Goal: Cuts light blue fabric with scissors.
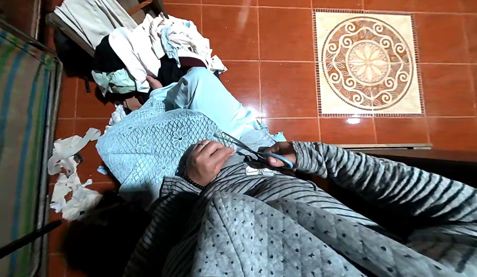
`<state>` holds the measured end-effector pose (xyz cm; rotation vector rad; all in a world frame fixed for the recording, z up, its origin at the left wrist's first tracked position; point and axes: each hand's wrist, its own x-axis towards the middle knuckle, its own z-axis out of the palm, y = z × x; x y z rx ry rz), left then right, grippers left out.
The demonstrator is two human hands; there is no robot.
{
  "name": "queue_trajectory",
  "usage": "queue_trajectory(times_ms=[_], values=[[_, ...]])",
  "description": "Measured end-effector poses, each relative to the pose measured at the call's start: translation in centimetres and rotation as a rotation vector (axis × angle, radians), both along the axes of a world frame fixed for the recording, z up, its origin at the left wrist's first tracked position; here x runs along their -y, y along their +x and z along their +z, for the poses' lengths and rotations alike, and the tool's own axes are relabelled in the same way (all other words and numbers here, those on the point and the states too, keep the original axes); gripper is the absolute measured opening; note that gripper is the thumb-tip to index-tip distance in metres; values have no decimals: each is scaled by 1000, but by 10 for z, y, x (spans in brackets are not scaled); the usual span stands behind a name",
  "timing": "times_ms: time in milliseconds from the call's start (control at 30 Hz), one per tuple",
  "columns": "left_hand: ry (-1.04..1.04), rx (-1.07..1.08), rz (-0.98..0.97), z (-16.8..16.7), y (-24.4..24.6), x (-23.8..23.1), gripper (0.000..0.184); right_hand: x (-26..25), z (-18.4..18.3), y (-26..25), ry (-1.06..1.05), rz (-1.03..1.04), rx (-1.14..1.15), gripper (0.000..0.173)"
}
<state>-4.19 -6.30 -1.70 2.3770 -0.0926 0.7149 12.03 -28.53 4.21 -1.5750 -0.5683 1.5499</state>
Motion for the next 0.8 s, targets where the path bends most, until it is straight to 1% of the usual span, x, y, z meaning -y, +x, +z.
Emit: queue_trajectory(times_ms=[67, 200, 400, 500, 633, 700, 800], values=[[0, 9, 0, 0, 0, 0, 24, -2, 1, -3, 7, -32, 32, 24], [-3, 21, 1, -1, 0, 1, 24, 2, -3, -2, 43, 2, 61, 22], [-9, 33, -3, -1, 1, 1, 25, 8, -8, -1, 85, -15, 33, 26], [-28, 55, -14, -1, 2, 3, 25, 0, 5, -1, 6, -43, -11, 23], [-66, 53, -28, 1, 1, 4, 23, -13, 12, -5, -52, -70, 21, 25], [-71, 62, -32, 1, 1, 4, 23, -15, 7, -5, -17, -47, 42, 24], [-76, 78, -37, 1, 2, 5, 22, -16, 2, -9, 7, -68, 56, 25]])
